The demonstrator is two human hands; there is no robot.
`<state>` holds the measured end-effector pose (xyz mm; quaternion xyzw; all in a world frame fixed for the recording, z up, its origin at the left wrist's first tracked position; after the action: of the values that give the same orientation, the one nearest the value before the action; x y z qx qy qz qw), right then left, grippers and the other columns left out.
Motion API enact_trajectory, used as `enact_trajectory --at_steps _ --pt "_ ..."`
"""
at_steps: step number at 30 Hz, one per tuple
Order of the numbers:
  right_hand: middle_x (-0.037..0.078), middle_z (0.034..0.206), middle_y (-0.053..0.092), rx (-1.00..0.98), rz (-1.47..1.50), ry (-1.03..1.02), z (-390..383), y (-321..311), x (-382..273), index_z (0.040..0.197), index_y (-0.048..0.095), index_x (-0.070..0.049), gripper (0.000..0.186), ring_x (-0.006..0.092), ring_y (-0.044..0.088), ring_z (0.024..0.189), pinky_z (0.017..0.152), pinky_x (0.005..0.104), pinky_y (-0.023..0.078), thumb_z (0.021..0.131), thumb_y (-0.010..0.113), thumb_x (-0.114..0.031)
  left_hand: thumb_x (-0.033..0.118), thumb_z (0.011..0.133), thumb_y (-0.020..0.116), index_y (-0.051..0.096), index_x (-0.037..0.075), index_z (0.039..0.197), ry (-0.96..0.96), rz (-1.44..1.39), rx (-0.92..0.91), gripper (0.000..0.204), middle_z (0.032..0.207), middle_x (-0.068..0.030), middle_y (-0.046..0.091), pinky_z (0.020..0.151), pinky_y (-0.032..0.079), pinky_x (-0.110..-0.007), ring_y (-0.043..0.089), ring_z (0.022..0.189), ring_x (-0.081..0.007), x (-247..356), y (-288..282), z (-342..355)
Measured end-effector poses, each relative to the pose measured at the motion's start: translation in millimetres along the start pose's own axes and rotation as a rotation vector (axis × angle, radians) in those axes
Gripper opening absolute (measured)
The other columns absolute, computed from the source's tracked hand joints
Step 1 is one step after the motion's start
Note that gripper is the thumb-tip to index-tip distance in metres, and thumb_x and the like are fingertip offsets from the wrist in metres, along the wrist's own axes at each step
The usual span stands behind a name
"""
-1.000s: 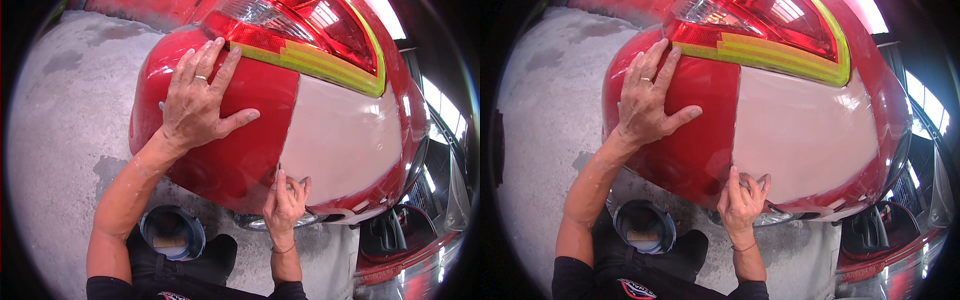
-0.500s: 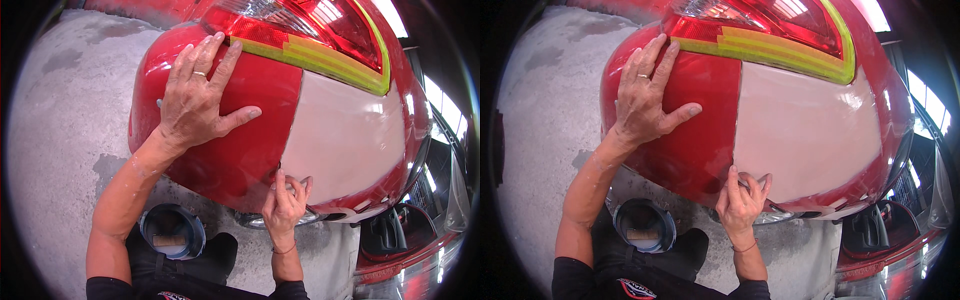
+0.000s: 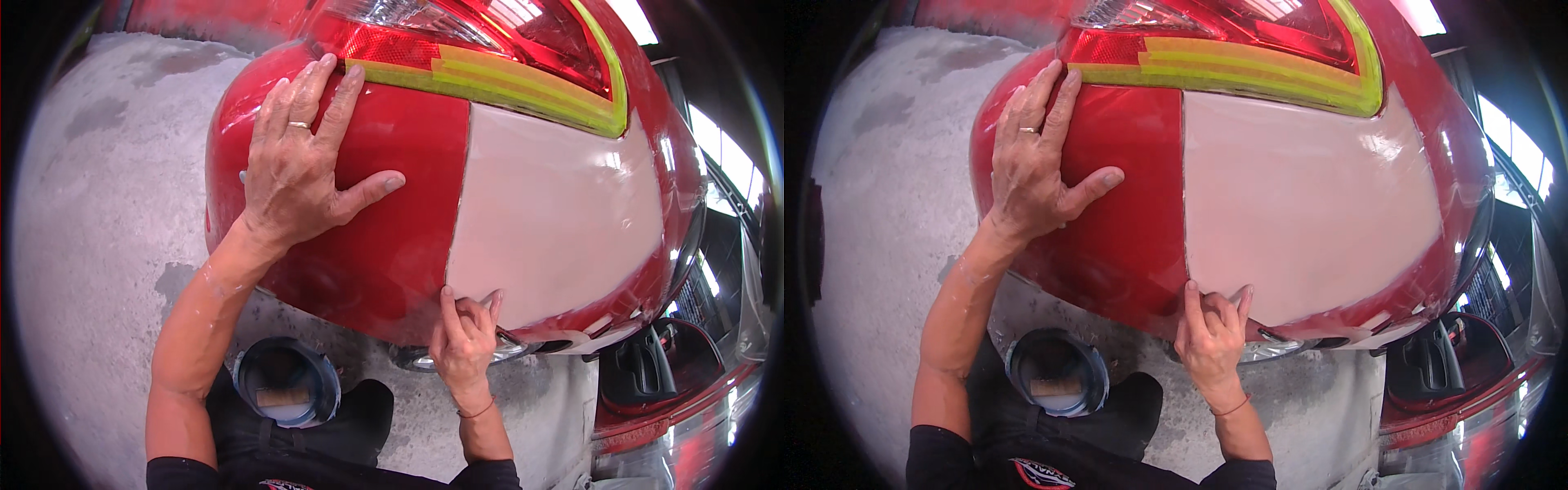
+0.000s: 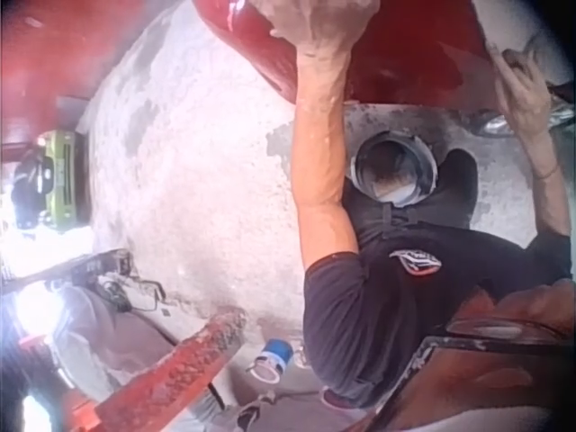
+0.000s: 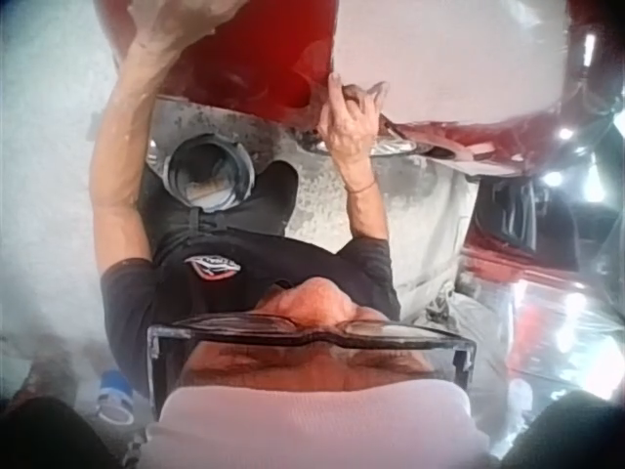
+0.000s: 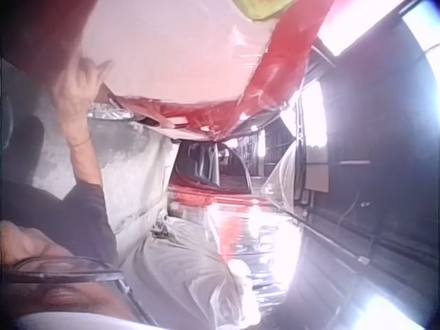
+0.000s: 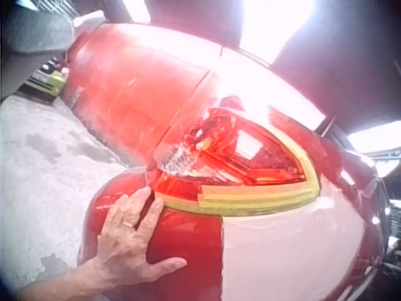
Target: Trimming excess putty from a car's rear panel and cleaning the area with a wet sponge.
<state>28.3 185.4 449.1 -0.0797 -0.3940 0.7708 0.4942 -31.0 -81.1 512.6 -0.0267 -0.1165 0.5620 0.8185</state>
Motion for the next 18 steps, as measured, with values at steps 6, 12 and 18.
enact_trajectory --at_steps 6,12,18 --pt "0.004 0.074 0.061 0.049 0.123 -0.003 -6.4 -22.8 -2.1 0.134 0.068 -0.004 0.059 0.0233 0.066 0.097 0.116 0.066 0.035 0.075 0.073 0.002 0.069 0.085 0.069 0.043 0.003 0.156 -0.006 0.008 -0.002 0.101 0.158 -0.0242 0.042 0.12 0.031 -0.056 0.044 0.142 -0.0415 0.9 0.0 2.5" --pt "0.004 0.073 0.06 0.138 0.073 -0.084 17.6 -17.5 -3.3 0.135 0.068 -0.006 0.058 0.0232 0.066 0.097 0.114 0.0653 0.037 0.078 0.072 0.003 0.069 0.085 0.069 0.043 0.003 0.156 -0.012 0.012 -0.001 0.1 0.158 -0.0239 0.042 0.12 0.031 -0.055 0.044 0.142 -0.041 0.5 0.9 -0.1" --pt "0.003 0.068 0.057 0.152 0.033 -0.056 22.4 -17.2 -4.7 0.135 0.069 -0.009 0.057 0.0223 0.067 0.095 0.112 0.0626 0.038 0.079 0.072 0.001 0.068 0.085 0.069 0.043 0.003 0.156 -0.011 -0.005 0.007 0.1 0.158 -0.0238 0.041 0.12 0.03 -0.055 0.043 0.143 -0.0404 -0.6 -1.8 0.7"
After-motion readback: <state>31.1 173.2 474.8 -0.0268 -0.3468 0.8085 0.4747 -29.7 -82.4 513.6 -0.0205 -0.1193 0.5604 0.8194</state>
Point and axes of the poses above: each hand's wrist, its own z-axis towards the middle knuckle, its own y-axis out of the palm, x = y × z, the point moved 8 cm from there along z, towards the middle knuckle
